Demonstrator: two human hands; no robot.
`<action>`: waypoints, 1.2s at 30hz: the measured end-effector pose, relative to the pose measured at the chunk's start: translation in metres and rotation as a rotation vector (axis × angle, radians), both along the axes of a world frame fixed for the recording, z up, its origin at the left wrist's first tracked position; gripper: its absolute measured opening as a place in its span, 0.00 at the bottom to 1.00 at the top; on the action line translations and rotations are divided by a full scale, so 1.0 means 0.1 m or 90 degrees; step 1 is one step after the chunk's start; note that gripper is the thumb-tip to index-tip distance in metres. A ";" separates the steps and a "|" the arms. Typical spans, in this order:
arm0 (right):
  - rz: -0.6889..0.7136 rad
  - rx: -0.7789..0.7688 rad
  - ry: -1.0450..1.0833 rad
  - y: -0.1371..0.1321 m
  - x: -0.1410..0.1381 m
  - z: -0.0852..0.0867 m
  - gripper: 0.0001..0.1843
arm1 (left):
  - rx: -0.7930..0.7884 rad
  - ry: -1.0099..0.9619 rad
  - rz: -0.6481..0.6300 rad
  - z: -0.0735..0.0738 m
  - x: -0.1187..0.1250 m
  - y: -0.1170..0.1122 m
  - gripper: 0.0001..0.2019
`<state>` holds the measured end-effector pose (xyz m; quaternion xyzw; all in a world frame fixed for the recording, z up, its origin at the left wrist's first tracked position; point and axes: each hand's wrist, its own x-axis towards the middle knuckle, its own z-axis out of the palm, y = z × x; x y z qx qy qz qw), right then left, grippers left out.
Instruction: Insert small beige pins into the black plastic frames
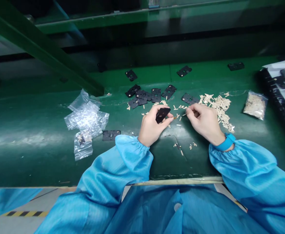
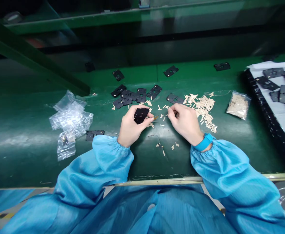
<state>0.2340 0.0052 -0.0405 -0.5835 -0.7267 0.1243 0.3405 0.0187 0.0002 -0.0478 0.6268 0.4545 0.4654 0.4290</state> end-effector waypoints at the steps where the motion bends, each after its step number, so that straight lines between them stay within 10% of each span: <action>1: 0.012 -0.002 0.005 -0.01 0.00 0.01 0.08 | 0.045 0.016 0.003 -0.02 -0.02 -0.01 0.19; 4: 0.059 -0.050 0.110 -0.07 -0.05 0.08 0.05 | 0.193 0.059 0.019 -0.07 -0.06 -0.02 0.22; 7: 0.173 -0.302 0.352 -0.14 -0.10 0.17 0.09 | 0.289 0.080 0.018 -0.08 -0.08 -0.02 0.23; 11: 0.277 -0.597 0.608 -0.18 -0.14 0.21 0.19 | 0.309 0.087 0.006 -0.07 -0.09 -0.01 0.24; 16: 0.263 -0.690 0.748 -0.20 -0.17 0.22 0.16 | 0.280 0.078 0.002 -0.08 -0.08 -0.02 0.24; 21: 0.246 -0.655 0.739 -0.21 -0.18 0.22 0.14 | 0.166 0.048 0.005 -0.05 -0.05 -0.03 0.24; 27: 0.083 -0.301 0.512 -0.20 -0.21 0.16 0.08 | -0.258 -0.204 0.014 0.02 0.06 0.00 0.17; 36: 0.028 -0.203 0.306 -0.26 -0.29 0.03 0.07 | -0.202 -0.149 0.065 0.05 0.06 0.02 0.13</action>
